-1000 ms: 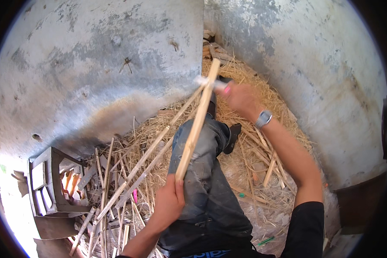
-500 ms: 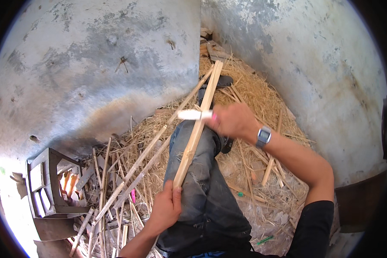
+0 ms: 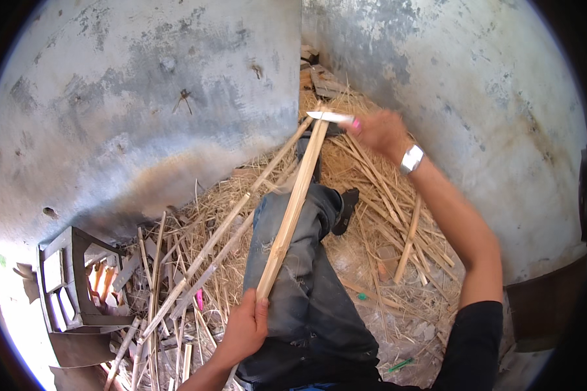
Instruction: The person scrapes a long bamboo pole with a small knife, removing outer layers and smoothing the surface by hand while sitting among wood shavings.
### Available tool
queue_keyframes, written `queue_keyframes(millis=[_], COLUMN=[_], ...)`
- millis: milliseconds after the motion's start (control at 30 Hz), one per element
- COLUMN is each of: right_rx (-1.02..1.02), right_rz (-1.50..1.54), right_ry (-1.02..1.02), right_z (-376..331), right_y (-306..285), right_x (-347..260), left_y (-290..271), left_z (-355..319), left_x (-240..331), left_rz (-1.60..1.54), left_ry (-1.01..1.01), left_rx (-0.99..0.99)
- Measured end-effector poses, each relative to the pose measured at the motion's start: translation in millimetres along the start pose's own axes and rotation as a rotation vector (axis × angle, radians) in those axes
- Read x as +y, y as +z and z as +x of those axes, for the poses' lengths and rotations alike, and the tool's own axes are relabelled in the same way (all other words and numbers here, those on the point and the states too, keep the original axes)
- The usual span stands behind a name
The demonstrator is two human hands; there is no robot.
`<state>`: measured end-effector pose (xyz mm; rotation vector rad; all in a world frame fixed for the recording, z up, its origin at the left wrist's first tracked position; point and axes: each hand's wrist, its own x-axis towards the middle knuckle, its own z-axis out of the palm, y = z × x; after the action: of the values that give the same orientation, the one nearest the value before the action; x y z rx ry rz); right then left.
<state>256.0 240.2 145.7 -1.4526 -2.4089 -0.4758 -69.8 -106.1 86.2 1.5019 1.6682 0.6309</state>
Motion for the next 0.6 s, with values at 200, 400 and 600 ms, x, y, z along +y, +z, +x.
queue_keyframes(millis=[200,400,600], right_rx=[0.233,0.21,0.042], right_rz=[-0.033,0.39,0.492], right_ry=[0.737,0.485,0.25], right_z=[3.0,-7.0,-35.6], right_y=[-26.4,-52.9,-72.0], right_x=[198.3,63.5,-34.1], left_y=[-14.9,-13.6,-19.4], left_z=[-28.5,14.1,30.4], left_x=[-20.4,-10.7,12.7], left_rz=[0.02,-0.006,0.054], left_ry=[0.026,0.112,0.131], left_rx=[-0.062,-0.08,-0.068])
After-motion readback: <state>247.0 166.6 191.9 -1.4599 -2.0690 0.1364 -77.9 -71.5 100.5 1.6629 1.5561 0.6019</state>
